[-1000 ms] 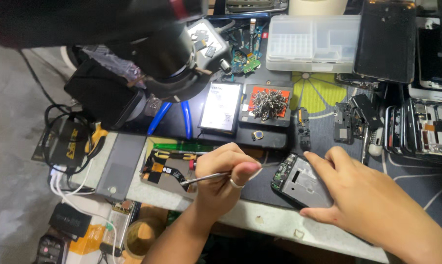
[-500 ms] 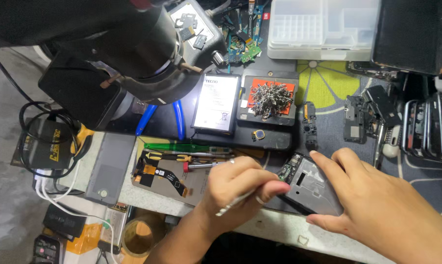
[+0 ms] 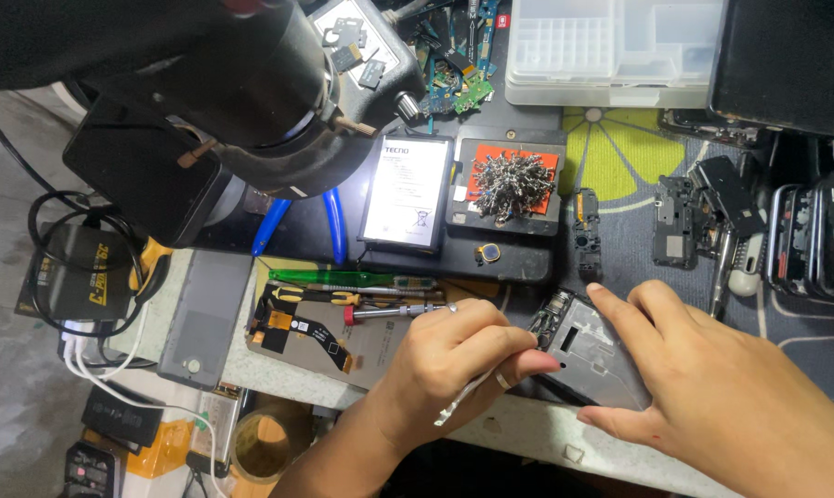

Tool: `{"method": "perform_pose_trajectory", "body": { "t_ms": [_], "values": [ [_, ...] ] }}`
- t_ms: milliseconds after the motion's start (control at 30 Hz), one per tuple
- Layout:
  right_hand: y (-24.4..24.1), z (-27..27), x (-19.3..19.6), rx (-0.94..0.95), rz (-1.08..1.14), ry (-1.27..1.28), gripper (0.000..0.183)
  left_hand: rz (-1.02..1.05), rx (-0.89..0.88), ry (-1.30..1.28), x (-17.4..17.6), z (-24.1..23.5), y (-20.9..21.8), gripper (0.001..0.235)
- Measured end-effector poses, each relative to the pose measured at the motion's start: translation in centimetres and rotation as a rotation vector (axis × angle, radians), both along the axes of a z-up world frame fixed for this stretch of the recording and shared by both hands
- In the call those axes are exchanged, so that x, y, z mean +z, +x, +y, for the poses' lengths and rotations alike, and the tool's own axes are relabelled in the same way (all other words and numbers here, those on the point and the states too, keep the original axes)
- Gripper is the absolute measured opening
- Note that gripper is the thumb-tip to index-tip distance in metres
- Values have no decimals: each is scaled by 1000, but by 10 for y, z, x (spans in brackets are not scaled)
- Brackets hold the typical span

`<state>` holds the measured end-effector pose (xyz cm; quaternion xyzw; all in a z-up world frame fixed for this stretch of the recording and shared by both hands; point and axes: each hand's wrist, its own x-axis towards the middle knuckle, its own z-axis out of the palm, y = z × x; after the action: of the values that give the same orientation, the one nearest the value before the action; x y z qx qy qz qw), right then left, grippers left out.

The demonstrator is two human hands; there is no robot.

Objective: The person uses a metal prying tool to carefully separate the back cover from a smartphone. They then remove the battery and disconnect internal ribbon cables, placing the components on the workbench.

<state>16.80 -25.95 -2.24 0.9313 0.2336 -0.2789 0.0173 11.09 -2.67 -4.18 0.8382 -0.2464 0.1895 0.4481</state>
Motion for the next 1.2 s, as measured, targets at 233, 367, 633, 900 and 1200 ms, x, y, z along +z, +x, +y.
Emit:
{"method": "perform_pose_trajectory", "body": {
  "t_ms": [233,367,633,900,1200],
  "values": [
    [0,4,8,-5,52,-77,114,-33,37,-75,-3,3,-2,17],
    [0,4,9,-24,54,-41,115,-77,95,-96,-7,7,-5,19],
    [0,5,9,-44,58,-16,115,-159,1,-160,-1,12,-10,19],
    [-1,4,11,-74,74,43,110,-203,-31,-196,-3,7,-7,19],
    [2,-6,30,-137,129,256,120,-215,-213,171,24,6,-8,22]
  ]
}}
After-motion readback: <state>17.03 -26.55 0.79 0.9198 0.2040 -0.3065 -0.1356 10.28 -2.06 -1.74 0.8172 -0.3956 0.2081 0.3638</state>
